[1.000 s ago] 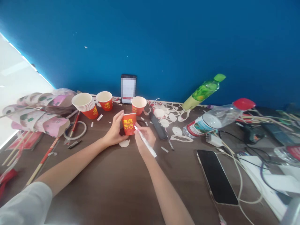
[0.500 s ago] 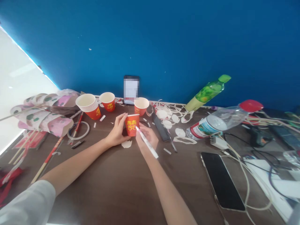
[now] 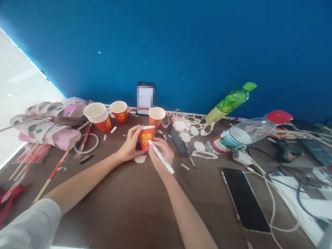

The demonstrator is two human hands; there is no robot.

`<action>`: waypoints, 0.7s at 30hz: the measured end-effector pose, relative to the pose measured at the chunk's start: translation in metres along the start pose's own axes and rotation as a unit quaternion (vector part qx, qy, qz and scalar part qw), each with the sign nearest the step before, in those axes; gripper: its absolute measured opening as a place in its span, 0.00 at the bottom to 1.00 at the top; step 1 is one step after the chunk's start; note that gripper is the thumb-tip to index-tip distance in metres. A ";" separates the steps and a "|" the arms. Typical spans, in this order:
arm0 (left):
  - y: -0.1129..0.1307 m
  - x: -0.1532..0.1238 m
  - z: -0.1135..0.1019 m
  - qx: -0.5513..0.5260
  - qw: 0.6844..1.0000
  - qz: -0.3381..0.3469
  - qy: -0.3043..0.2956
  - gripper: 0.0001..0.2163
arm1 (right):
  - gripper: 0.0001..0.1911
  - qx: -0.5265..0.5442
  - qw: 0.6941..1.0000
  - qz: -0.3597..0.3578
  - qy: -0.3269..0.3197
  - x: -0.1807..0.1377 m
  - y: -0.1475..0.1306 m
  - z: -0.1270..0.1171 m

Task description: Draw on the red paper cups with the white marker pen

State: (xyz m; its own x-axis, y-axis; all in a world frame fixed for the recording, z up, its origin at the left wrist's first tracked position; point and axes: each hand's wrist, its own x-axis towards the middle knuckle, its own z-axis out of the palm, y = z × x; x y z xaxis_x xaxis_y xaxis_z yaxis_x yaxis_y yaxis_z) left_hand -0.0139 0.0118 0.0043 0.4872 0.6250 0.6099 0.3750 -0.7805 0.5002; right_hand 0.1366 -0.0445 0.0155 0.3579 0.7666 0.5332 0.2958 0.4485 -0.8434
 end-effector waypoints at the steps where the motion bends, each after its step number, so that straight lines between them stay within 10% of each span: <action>1: 0.000 0.000 0.000 -0.001 1.000 0.002 0.001 0.46 | 0.03 -0.002 1.000 -0.003 0.003 0.000 0.001 0.000; 21: 0.000 0.000 0.000 -0.013 1.000 -0.005 0.000 0.45 | 0.04 -0.010 0.996 0.080 0.025 0.003 -0.013 0.001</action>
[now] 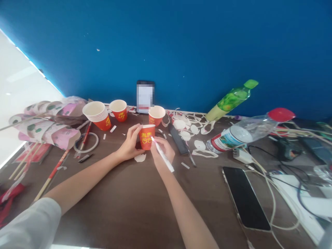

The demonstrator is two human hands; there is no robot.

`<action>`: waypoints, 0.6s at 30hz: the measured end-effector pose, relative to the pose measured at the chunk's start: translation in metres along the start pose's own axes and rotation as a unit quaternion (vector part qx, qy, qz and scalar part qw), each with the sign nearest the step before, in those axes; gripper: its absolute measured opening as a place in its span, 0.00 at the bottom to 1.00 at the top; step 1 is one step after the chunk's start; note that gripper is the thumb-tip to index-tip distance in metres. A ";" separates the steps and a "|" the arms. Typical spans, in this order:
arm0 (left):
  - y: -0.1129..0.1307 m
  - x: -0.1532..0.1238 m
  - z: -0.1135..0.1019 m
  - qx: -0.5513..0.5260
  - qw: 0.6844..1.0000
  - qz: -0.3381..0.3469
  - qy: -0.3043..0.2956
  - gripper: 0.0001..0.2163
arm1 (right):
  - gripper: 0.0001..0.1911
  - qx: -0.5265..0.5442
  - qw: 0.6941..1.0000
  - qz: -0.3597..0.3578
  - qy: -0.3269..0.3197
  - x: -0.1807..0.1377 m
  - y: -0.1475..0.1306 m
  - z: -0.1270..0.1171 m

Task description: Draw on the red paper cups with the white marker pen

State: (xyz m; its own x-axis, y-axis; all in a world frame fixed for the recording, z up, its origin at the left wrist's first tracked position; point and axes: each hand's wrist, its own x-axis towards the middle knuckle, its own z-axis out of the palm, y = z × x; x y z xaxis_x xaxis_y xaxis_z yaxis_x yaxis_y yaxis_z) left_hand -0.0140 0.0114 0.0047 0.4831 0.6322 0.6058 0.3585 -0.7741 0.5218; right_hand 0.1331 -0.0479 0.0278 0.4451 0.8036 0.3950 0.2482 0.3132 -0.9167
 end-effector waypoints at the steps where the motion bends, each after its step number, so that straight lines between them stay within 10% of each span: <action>1: 0.000 0.000 0.000 0.000 1.000 0.000 0.000 0.45 | 0.04 0.001 1.000 0.003 0.002 0.000 0.000 0.000; 18: 0.002 0.000 0.001 0.016 0.999 -0.028 -0.017 0.48 | 0.03 0.004 0.995 -0.097 -0.019 -0.003 0.005 -0.001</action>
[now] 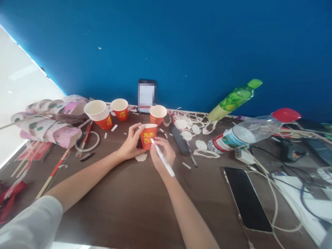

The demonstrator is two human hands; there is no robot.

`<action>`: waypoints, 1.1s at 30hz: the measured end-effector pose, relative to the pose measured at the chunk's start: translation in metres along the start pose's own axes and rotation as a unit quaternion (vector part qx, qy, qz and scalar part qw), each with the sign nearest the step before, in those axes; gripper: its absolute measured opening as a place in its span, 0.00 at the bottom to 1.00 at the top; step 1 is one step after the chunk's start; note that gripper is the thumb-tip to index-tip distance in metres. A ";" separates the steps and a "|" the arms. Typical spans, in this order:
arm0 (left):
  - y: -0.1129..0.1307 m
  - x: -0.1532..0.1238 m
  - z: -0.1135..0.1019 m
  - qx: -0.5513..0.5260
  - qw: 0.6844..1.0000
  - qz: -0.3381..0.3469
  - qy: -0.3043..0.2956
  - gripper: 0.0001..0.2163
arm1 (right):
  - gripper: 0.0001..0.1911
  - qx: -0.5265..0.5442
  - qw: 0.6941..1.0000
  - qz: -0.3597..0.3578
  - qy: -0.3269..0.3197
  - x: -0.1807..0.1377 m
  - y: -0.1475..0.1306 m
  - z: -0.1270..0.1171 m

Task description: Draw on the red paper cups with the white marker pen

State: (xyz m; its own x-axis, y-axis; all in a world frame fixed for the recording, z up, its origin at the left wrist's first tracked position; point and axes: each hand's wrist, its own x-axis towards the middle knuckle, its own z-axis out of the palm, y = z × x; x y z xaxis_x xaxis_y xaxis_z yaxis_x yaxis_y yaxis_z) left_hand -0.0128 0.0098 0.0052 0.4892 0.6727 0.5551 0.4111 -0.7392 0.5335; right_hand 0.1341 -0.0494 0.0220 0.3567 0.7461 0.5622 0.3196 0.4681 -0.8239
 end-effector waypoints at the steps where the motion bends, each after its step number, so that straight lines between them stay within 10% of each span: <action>1: 0.000 0.000 0.000 0.006 1.000 0.002 0.004 0.47 | 0.04 -0.007 1.000 -0.018 -0.012 -0.001 0.001 0.000; 15: -0.001 -0.002 0.000 0.044 0.998 0.036 0.024 0.43 | 0.08 -0.073 0.991 -0.103 -0.050 0.000 0.001 0.001; 33: 0.001 -0.001 0.000 0.027 0.999 0.018 0.026 0.44 | 0.04 -0.062 0.998 0.022 -0.011 -0.003 -0.002 0.003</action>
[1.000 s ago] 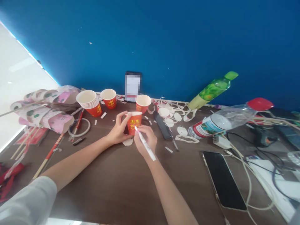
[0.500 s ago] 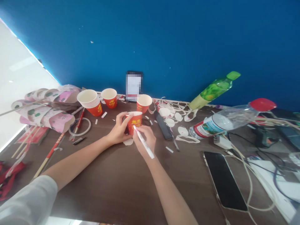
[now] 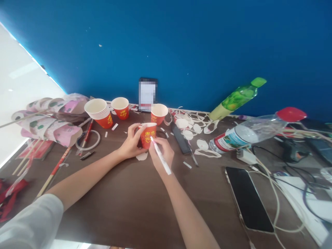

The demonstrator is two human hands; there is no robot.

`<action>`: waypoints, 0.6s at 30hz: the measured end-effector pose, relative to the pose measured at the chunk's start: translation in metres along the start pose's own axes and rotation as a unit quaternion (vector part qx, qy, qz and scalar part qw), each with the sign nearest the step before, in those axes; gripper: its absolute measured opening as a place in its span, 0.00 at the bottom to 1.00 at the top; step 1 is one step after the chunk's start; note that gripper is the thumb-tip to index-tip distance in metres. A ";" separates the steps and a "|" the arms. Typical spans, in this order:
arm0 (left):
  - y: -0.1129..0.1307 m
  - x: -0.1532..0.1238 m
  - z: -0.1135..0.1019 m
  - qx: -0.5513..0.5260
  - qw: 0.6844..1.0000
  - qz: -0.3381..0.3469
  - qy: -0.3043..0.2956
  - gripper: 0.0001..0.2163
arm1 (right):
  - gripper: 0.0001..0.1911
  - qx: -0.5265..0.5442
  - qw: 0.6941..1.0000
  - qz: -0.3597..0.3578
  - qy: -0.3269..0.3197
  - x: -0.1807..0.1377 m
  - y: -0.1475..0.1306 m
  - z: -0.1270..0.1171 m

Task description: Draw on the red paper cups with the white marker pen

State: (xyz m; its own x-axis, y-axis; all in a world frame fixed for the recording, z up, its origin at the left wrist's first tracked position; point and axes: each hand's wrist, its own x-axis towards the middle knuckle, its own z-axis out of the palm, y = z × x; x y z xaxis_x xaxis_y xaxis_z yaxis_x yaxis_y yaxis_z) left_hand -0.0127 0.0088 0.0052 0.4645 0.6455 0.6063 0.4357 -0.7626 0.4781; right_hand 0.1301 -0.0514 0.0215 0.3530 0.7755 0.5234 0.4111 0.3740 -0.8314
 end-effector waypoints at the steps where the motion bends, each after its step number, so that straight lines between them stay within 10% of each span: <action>1: 0.000 0.000 0.000 0.002 1.000 0.000 0.000 0.44 | 0.04 0.002 1.000 0.002 0.001 0.000 0.000 0.000; 18: -0.002 0.001 -0.001 -0.013 1.000 -0.010 -0.021 0.56 | 0.08 0.032 0.997 0.053 0.042 0.001 0.000 0.000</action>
State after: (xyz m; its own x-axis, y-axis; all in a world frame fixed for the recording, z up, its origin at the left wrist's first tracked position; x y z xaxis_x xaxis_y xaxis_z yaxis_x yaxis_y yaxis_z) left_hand -0.0136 0.0112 0.0050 0.4890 0.6610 0.5692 0.4246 -0.7504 0.5066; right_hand 0.1304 -0.0510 0.0219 0.4623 0.7683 0.4427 0.3131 0.3257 -0.8921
